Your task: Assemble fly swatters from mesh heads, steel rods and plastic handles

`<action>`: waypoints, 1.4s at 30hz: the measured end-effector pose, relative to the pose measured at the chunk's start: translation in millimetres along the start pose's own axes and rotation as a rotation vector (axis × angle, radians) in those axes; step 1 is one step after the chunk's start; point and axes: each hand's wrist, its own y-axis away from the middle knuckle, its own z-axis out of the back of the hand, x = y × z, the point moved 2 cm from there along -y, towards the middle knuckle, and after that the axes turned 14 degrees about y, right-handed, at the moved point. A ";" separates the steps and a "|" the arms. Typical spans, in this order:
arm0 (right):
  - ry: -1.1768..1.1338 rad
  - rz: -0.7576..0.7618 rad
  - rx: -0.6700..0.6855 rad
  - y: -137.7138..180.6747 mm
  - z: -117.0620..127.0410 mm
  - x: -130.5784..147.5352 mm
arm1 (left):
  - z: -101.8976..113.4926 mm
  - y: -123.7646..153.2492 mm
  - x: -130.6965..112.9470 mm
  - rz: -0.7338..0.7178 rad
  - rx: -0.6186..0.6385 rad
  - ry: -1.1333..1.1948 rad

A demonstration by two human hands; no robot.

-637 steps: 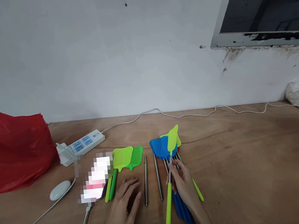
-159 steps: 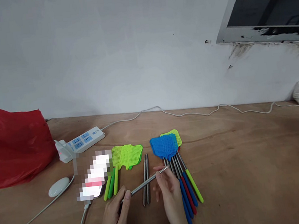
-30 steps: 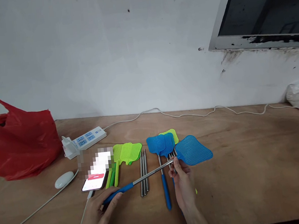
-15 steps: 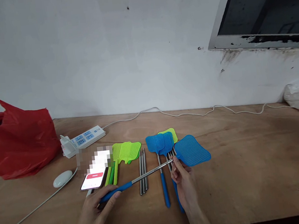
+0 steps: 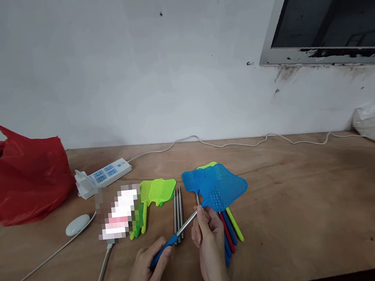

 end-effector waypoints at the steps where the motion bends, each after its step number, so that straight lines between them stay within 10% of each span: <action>1: 0.016 -0.016 -0.020 -0.4 0.5 -1.5 | -1.1 0.1 -1.3 0.009 0.004 0.001; 17: 0.109 -0.036 0.109 2.4 8.3 -12.4 | -4.3 16.1 -6.6 0.180 0.053 0.027; 25: -0.007 0.197 -0.204 -37.2 52.7 40.8 | 19.6 24.2 31.7 0.469 -0.129 0.373; 31: 0.147 0.027 -0.020 -31.8 45.2 23.3 | 36.7 -29.6 3.5 0.331 -0.054 -0.335; 42: 0.139 -0.042 0.018 -24.4 28.8 15.8 | 49.1 -61.0 2.4 0.435 -0.135 -0.583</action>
